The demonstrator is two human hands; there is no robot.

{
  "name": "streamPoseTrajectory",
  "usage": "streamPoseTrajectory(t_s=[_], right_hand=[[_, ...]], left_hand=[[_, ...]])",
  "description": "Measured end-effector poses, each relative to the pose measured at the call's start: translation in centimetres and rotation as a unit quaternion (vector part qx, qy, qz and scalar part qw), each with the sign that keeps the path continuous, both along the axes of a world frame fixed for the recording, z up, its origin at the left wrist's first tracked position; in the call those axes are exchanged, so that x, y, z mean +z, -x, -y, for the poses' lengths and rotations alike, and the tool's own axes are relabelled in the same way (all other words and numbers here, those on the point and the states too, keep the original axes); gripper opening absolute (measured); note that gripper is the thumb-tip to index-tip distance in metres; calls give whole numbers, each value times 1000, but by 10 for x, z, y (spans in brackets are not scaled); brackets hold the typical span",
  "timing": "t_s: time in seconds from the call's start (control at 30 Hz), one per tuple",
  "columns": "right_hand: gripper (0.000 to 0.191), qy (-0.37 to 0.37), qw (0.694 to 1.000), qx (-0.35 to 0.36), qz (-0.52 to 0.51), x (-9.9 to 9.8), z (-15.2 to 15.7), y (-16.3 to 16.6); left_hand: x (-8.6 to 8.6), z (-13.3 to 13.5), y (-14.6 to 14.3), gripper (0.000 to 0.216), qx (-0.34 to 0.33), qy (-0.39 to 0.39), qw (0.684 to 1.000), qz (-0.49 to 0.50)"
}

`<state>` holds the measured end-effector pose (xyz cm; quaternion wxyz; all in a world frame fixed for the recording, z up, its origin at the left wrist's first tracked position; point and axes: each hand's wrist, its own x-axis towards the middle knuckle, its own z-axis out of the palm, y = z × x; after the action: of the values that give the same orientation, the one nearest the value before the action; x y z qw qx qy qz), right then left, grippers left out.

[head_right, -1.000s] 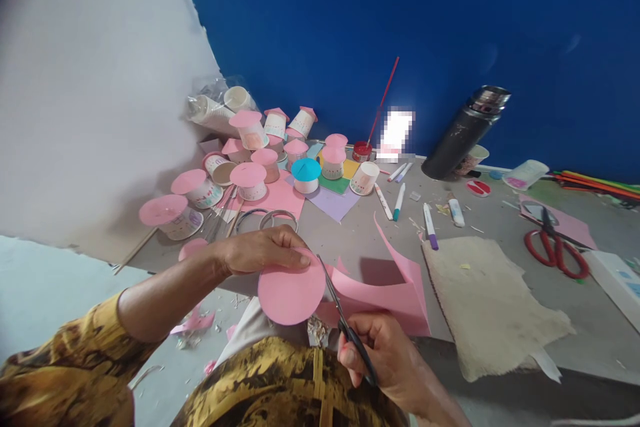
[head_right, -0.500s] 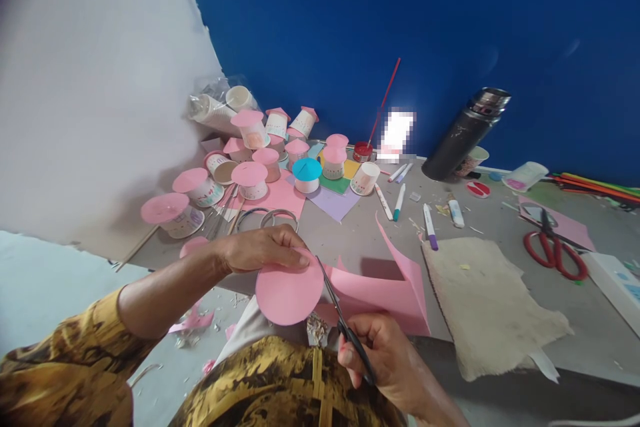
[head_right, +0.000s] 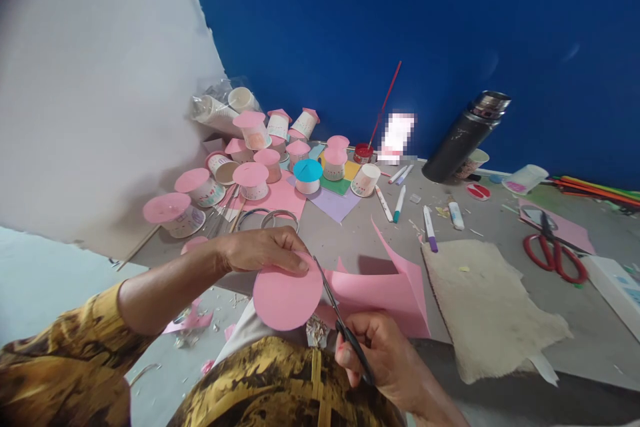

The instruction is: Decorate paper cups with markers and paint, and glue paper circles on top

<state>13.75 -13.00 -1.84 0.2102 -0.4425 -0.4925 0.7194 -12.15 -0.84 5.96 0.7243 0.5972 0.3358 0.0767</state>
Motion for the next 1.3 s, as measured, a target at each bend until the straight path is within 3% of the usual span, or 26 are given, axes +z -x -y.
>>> streamPoseTrajectory(t_s=[0.43, 0.63, 0.73, 0.93, 1.03, 1.17, 1.23, 1.3], right_hand=[[68, -20, 1000, 5, 4, 0, -4, 0], [64, -113, 990, -43, 77, 2, -47, -9], [62, -158, 983, -41, 79, -1, -62, -18], [67, -185, 980, -49, 49, 2, -65, -16], [69, -199, 974, -104, -8, 15, -64, -17], [70, -243, 939, -230, -75, 34, -62, -32], [67, -256, 924, -283, -31, 33, -62, -40], [60, -271, 910, -306, 65, 21, -61, -46]], left_hand=[[-6, -4, 5, 26, -14, 21, 1000, 0], [-40, -6, -4, 38, 104, 79, 989, 74], [-54, -2, -7, 40, 128, 92, 984, 84], [-55, -3, -13, 42, 182, 108, 972, 103], [-51, -9, -23, 41, 236, 125, 955, 129], [-40, -14, -34, 38, 267, 147, 940, 153], [-35, -11, -36, 36, 244, 154, 944, 163], [-34, -4, -36, 36, 180, 146, 961, 152]])
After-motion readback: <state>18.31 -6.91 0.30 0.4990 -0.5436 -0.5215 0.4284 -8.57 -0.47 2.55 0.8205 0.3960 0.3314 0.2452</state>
